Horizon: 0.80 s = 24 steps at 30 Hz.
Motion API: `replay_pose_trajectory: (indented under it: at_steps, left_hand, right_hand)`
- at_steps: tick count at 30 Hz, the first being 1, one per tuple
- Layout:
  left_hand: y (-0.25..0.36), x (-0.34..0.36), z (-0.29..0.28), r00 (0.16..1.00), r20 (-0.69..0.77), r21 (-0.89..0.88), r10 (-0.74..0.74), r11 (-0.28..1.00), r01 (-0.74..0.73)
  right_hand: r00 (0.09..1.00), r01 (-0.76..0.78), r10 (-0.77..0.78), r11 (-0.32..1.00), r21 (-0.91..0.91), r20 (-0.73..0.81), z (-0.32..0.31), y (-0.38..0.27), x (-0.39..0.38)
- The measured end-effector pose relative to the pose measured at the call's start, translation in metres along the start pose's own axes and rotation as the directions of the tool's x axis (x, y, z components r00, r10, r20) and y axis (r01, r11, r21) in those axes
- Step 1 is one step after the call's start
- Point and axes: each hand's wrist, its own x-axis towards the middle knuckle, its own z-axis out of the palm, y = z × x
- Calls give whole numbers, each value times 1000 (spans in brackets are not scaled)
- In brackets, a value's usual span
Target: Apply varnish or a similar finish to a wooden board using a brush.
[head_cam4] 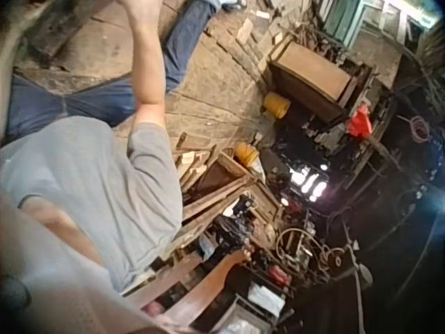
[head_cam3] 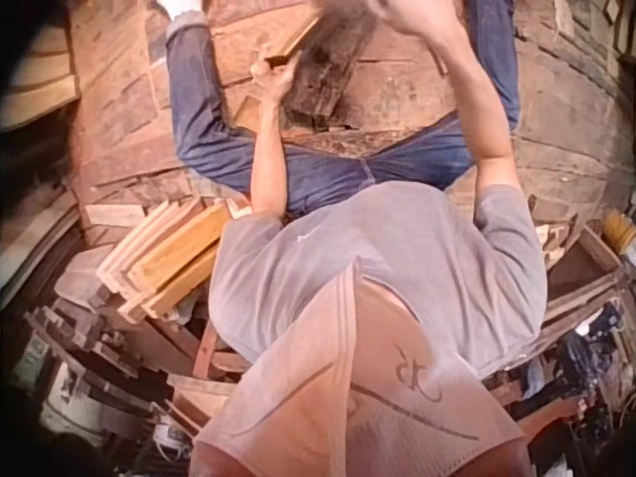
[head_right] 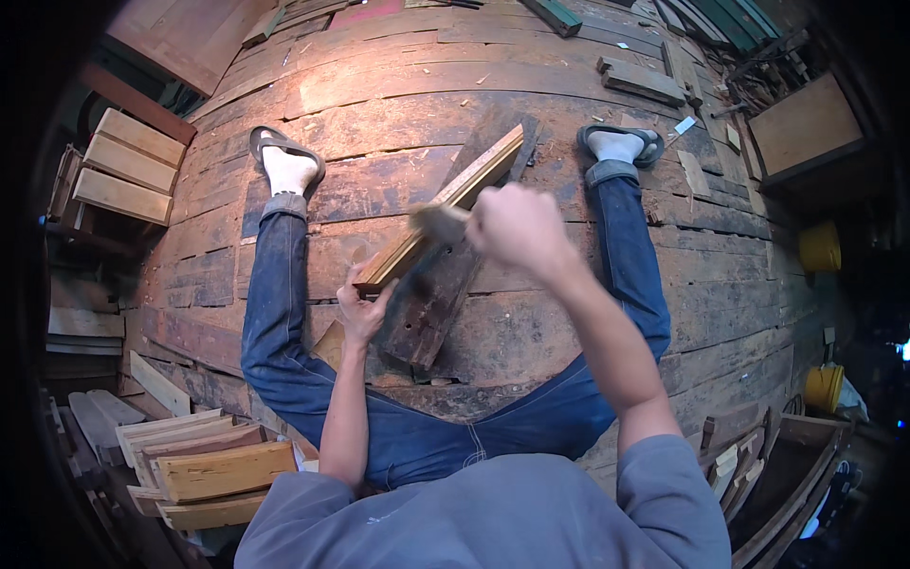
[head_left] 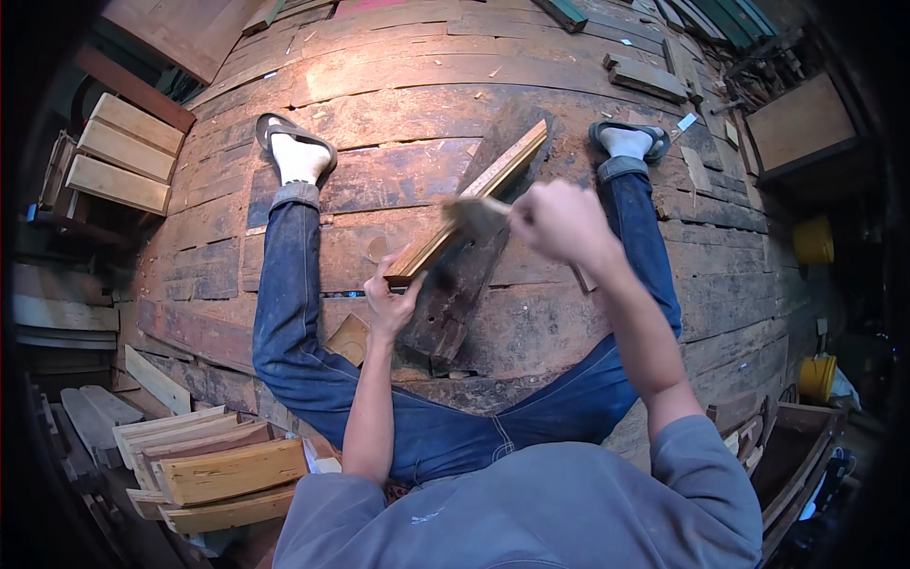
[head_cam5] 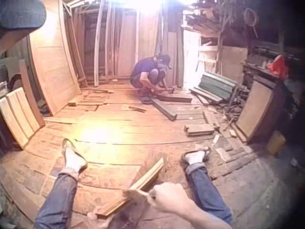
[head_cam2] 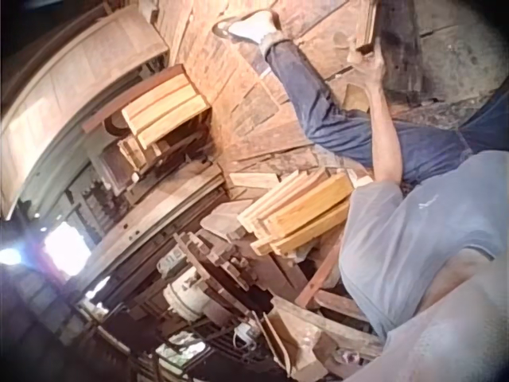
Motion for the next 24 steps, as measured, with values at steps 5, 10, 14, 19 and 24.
replay_pose_trajectory:
  at_steps: [5,10,14,19,24]
  left_hand:
    - [5,2,0,999,-8,-15,-34,999,34]
    - [2,0,0,1000,0,9,-2,1000,2]
    - [-2,-1,1,1000,-15,-24,-27,999,26]
    - [4,-1,-1,998,25,-28,-62,998,63]
    - [12,2,1,999,19,5,-26,1000,26]
  right_hand:
    - [969,-214,209,976,-29,-133,-14,70,49]
    - [924,-311,267,941,-135,-273,-13,92,65]
    - [883,-315,215,930,-187,-418,-1,99,74]
    - [855,-367,250,910,-191,-454,8,105,79]
    - [901,-334,222,904,-267,-373,16,82,55]
